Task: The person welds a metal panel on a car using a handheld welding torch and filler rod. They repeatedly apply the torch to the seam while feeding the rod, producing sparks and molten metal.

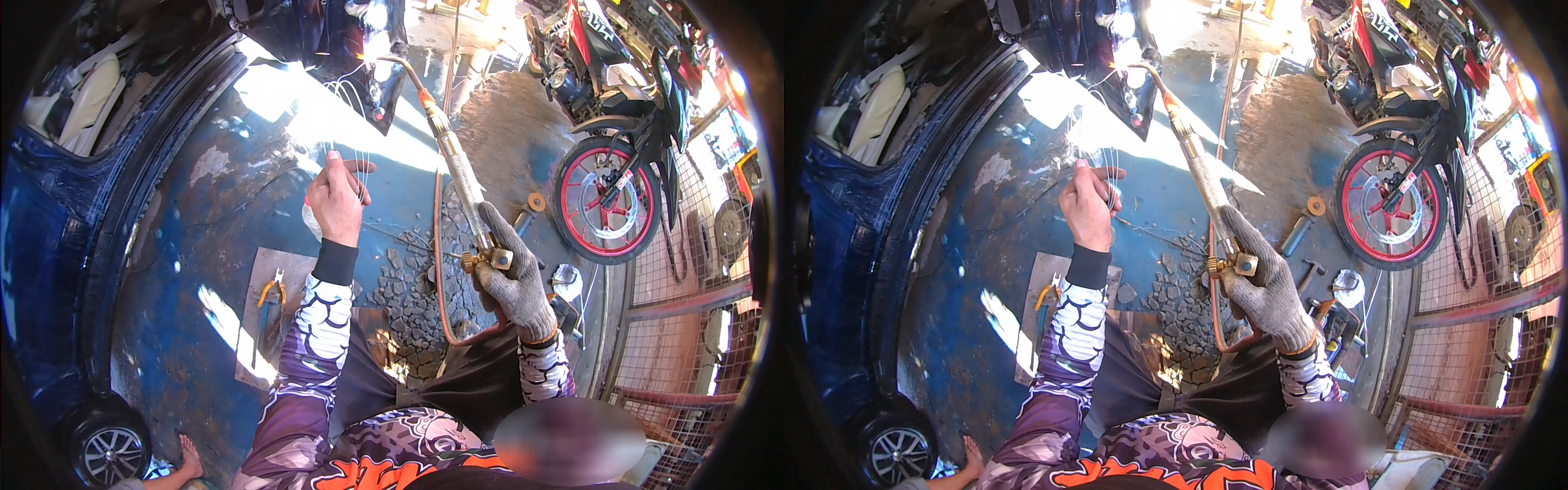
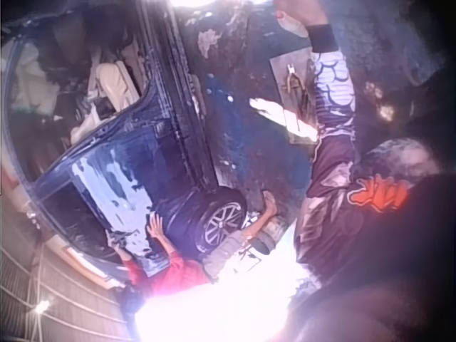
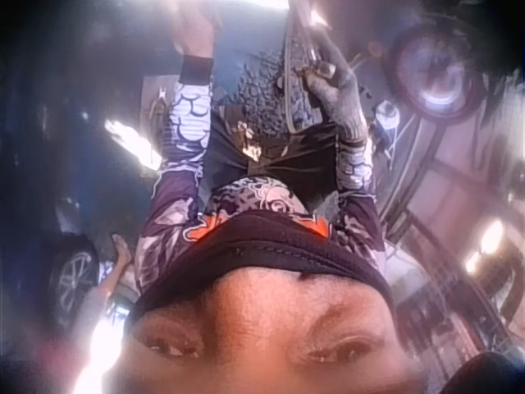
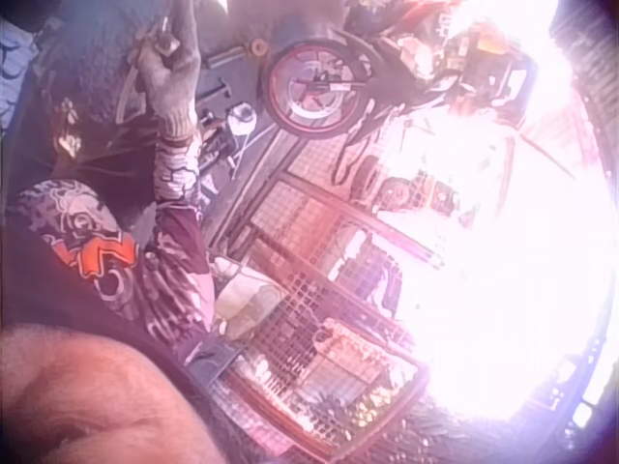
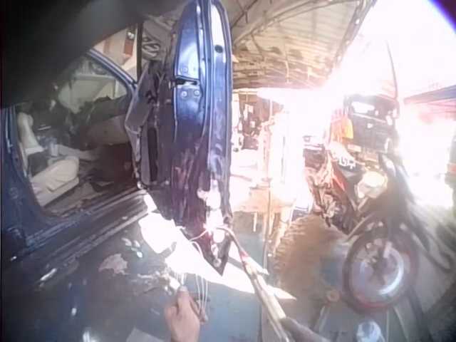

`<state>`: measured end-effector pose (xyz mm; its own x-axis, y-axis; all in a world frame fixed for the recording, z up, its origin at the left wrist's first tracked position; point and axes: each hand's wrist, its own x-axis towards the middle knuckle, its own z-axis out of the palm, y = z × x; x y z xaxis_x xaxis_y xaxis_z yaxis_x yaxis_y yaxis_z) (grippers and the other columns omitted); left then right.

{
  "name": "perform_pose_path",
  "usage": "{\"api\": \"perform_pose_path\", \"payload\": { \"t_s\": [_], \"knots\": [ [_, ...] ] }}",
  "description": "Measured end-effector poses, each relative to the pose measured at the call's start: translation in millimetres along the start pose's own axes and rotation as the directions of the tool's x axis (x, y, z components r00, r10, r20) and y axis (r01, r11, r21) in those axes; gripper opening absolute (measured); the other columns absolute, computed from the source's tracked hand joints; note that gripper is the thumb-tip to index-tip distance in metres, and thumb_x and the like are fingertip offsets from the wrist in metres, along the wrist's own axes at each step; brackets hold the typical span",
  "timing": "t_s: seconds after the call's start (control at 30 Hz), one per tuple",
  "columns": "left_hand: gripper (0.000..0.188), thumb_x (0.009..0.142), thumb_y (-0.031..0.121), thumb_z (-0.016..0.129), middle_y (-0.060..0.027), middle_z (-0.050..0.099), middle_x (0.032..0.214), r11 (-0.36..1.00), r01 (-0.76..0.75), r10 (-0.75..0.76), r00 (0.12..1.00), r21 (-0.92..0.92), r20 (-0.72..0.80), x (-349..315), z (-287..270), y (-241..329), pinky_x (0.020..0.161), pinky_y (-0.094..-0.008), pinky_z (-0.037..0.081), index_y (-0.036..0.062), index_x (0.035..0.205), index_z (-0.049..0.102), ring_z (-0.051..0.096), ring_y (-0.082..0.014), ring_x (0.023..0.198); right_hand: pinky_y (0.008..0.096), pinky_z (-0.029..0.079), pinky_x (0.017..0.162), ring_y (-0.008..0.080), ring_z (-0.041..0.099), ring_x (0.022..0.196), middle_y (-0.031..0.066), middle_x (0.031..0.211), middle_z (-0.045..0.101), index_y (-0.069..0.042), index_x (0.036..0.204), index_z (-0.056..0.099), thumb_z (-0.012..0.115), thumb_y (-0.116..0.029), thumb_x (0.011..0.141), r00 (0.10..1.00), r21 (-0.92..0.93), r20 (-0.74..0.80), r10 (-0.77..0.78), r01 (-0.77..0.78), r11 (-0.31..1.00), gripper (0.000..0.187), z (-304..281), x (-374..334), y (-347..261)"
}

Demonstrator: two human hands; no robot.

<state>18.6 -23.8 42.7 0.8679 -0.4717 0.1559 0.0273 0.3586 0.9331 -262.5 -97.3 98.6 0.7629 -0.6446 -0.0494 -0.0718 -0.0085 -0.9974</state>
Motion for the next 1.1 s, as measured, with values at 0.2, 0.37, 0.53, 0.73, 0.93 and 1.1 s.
{"api": "perform_pose_path", "payload": {
  "t_s": [0.2,0.37,0.53,0.73,0.93,1.1],
  "knots": [
    [0.064,0.117,0.042,0.045,-0.0205,0.079,0.09,1.0,0.015,-0.015,1.0,-0.004,-0.009,1.5,-1.1,-0.9,0.041,-0.0295,0.037,0.0091,0.062,0.043,0.059,-0.0156,0.048,0.0223,0.045,0.049,0.0027,0.054,0.056,0.0017,0.096,0.07,-0.008,0.17,0.04,0.059,0.005,0.091,1.0,-0.003,-0.012,0.024,-0.024,1.0,0.082,1.0,-0.2,-2.9],
    [0.064,0.117,0.043,0.045,-0.0208,0.079,0.09,1.0,0.012,-0.012,1.0,-0.006,-0.005,1.3,-0.6,-1.0,0.041,-0.0295,0.037,0.009,0.063,0.043,0.059,-0.0157,0.048,0.0221,0.046,0.05,0.0025,0.054,0.057,0.0016,0.097,0.071,-0.008,0.17,0.04,0.059,0.006,0.091,0.999,0.023,0.007,0.046,-0.047,0.999,0.083,0.4,-1.0,-6.0],
    [0.063,0.117,0.043,0.045,-0.0212,0.079,0.09,1.0,0.01,-0.01,1.0,0.001,-0.007,1.7,0.3,-0.9,0.041,-0.0296,0.037,0.009,0.064,0.043,0.059,-0.0156,0.048,0.0222,0.046,0.051,0.0023,0.054,0.059,0.0014,0.097,0.071,-0.008,0.17,0.04,0.059,0.006,0.091,0.999,0.032,-0.018,0.047,-0.046,0.998,0.083,2.6,-0.3,-5.5],
    [0.063,0.117,0.043,0.045,-0.0209,0.079,0.089,1.0,0.0,0.0,1.0,0.014,-0.009,2.0,0.0,-1.1,0.04,-0.0295,0.037,0.0094,0.063,0.043,0.058,-0.0151,0.047,0.0223,0.046,0.051,0.0028,0.054,0.057,0.0009,0.094,0.07,-0.009,0.171,0.04,0.059,0.006,0.092,1.0,0.007,-0.004,0.021,-0.021,1.0,0.083,1.3,0.8,-3.0],
    [0.063,0.117,0.044,0.046,-0.0205,0.079,0.089,1.0,0.004,-0.004,1.0,-0.001,0.0,1.7,-0.5,-1.1,0.04,-0.0295,0.037,0.0096,0.063,0.043,0.059,-0.015,0.047,0.0223,0.046,0.05,0.0029,0.054,0.057,0.0004,0.092,0.069,-0.01,0.171,0.039,0.059,0.006,0.092,1.0,0.002,0.011,0.013,-0.013,1.0,0.083,0.3,0.9,-3.2],
    [0.063,0.117,0.043,0.046,-0.0204,0.079,0.089,1.0,0.015,-0.015,1.0,0.006,-0.008,1.6,-0.5,-1.0,0.04,-0.0295,0.036,0.0097,0.064,0.043,0.058,-0.015,0.047,0.0223,0.046,0.05,0.0026,0.055,0.057,0.0012,0.097,0.07,-0.01,0.171,0.039,0.058,0.007,0.092,0.999,0.013,0.005,0.045,-0.045,0.999,0.083,1.7,0.2,-7.3]
  ]
}}
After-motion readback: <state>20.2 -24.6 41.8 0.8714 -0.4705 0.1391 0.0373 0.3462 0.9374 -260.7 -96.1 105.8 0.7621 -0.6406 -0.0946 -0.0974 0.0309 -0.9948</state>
